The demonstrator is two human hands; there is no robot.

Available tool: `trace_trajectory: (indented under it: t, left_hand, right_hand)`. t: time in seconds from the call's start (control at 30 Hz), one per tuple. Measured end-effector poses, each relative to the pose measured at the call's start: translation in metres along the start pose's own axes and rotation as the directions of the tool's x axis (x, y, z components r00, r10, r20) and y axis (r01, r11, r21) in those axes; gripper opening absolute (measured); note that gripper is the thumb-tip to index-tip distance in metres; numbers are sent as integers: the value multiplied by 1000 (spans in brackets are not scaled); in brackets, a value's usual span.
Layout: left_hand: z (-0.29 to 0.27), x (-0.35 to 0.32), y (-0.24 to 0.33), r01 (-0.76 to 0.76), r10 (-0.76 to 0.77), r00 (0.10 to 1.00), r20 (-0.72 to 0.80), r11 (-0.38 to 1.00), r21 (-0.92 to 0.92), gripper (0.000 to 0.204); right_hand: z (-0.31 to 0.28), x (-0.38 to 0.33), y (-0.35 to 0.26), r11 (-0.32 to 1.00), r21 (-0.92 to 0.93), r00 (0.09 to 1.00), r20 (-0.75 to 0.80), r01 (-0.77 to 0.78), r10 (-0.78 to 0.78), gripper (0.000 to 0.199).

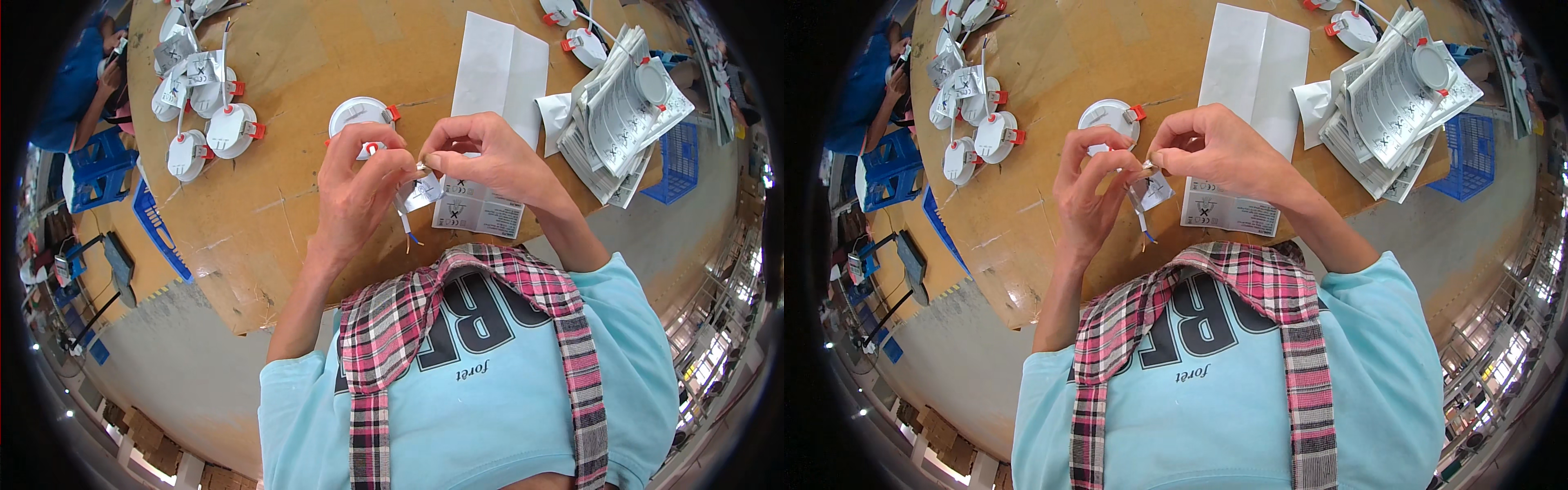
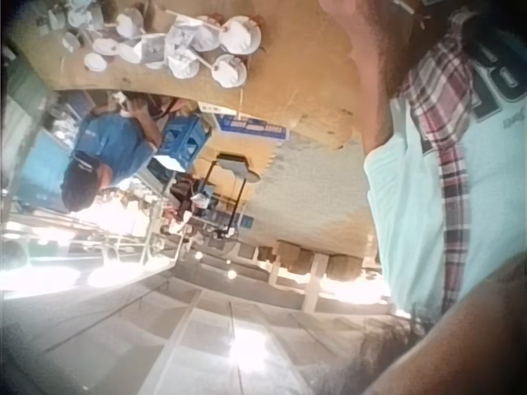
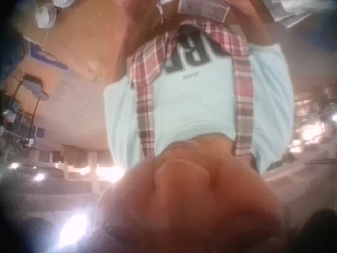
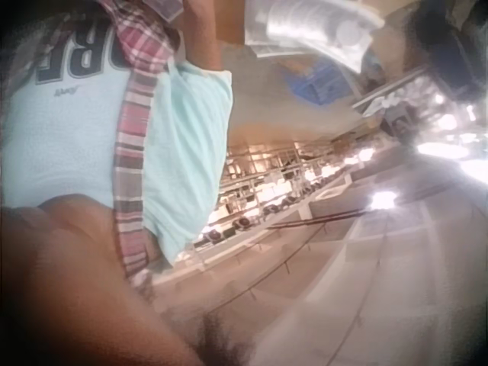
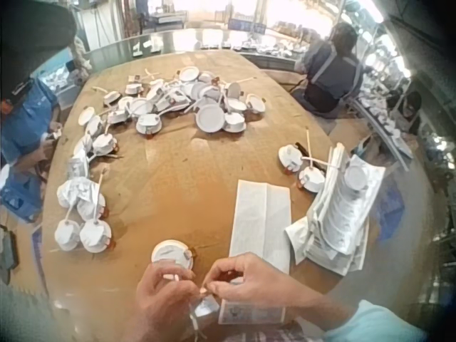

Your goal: Applying labels and small components to circular LED light housing units at a factory workstation.

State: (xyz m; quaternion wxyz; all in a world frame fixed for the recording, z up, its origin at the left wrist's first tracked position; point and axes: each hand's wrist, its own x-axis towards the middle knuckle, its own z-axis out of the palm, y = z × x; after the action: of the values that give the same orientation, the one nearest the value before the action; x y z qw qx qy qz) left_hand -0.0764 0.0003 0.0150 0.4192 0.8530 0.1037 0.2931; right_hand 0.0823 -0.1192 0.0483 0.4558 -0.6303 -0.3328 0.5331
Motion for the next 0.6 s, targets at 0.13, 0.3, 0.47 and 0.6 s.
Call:
trace_trajectory:
  t: [0.13, 0.3, 0.47, 0.6]
  left_hand:
    - [4, -5, -4, -69, 69, 997, -42, 998, 8, 23]
    - [5, -4, -2, -75, 75, 995, -63, 997, 13, 23]
    - [7, 2, -6, -97, 97, 993, -62, 995, 11, 22]
    - [8, 1, -8, -110, 111, 992, -56, 994, 27, 22]
  right_hand:
    - [-3, 0, 1, 987, 125, 994, 65, -99, 92, 17]
    - [0, 1, 5, 976, 201, 997, 39, -78, 71, 20]
    - [-1, 2, 5, 987, 163, 1000, 9, -12, 10, 23]
    - [-3, 0, 5, 996, 90, 1000, 16, -12, 11, 25]
